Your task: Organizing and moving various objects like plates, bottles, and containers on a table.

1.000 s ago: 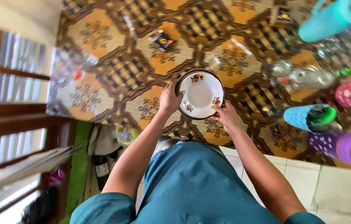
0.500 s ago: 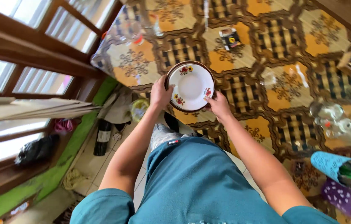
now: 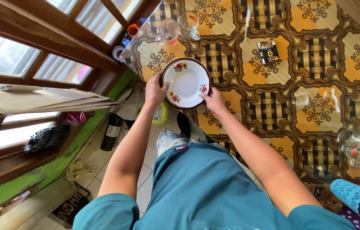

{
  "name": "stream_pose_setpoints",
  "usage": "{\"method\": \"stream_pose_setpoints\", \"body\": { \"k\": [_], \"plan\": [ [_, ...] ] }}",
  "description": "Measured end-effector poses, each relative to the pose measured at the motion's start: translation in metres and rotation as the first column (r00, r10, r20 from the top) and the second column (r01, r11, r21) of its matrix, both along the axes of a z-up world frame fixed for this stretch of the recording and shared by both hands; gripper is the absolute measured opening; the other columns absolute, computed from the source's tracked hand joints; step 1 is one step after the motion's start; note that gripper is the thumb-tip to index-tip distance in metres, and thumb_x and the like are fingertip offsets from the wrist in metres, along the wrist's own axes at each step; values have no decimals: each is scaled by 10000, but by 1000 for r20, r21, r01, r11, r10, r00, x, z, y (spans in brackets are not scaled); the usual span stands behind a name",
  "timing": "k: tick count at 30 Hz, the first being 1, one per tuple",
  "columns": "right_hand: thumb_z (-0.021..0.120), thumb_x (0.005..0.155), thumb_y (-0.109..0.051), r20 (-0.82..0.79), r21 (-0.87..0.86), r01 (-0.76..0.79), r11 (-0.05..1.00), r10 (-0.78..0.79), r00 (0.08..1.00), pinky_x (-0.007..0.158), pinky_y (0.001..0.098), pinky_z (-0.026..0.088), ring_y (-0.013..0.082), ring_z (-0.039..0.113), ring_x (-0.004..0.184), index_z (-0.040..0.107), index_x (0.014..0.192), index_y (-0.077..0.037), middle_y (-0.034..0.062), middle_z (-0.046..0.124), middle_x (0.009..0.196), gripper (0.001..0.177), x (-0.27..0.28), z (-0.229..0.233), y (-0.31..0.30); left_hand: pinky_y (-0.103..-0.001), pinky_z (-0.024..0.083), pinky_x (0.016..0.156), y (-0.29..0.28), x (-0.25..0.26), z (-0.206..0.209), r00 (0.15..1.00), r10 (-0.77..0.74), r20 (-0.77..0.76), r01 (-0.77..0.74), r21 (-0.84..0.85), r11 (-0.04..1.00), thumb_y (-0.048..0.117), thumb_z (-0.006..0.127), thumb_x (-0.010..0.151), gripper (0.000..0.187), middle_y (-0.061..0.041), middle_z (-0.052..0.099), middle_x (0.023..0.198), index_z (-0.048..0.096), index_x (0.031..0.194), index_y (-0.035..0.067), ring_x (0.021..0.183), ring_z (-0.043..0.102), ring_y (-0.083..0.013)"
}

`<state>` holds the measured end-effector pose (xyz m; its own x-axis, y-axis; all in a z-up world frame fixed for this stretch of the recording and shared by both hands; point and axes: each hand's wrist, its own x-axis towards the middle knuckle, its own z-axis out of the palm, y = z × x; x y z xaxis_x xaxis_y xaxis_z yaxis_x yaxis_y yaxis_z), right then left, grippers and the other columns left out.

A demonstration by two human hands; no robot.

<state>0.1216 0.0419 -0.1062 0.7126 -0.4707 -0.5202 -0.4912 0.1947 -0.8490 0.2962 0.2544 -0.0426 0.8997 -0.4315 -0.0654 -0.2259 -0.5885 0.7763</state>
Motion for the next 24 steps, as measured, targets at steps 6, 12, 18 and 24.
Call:
{"method": "stream_pose_setpoints", "body": {
  "k": [6,12,18,24],
  "plan": [
    [696,939,-89,-8,-58,-40,998,39,999,795,326,563,181,715,939,578,1207,22,131,747,1083,313,31,16,12,-414,556,912,10,28,-7,999,33,-36,-33,-19,999,185,812,837,516,-224,711,1134,645,1284,-11,1040,706,-360],
    [705,942,-114,-71,-99,-71,993,64,995,762,330,555,193,708,909,557,1240,24,150,742,1065,360,52,27,15,-408,558,918,14,48,-15,998,40,-45,-40,-17,999,190,821,836,523,-224,716,1159,646,1284,-14,1049,714,-349],
    [720,921,-146,-52,-75,-78,994,74,996,767,326,565,191,715,911,547,1262,28,144,741,1055,419,57,26,12,-406,560,920,15,56,-20,998,35,-56,-36,-23,999,195,795,849,521,-222,714,1171,642,1301,-14,1052,715,-342],
    [694,1005,-287,-152,-74,-189,979,176,973,849,321,535,208,681,1004,595,1250,36,124,729,1077,417,64,24,-13,-392,563,954,14,66,-20,963,75,-259,-58,73,996,354,795,857,595,-180,741,1166,641,1331,28,1058,736,-295]
  ]
}}
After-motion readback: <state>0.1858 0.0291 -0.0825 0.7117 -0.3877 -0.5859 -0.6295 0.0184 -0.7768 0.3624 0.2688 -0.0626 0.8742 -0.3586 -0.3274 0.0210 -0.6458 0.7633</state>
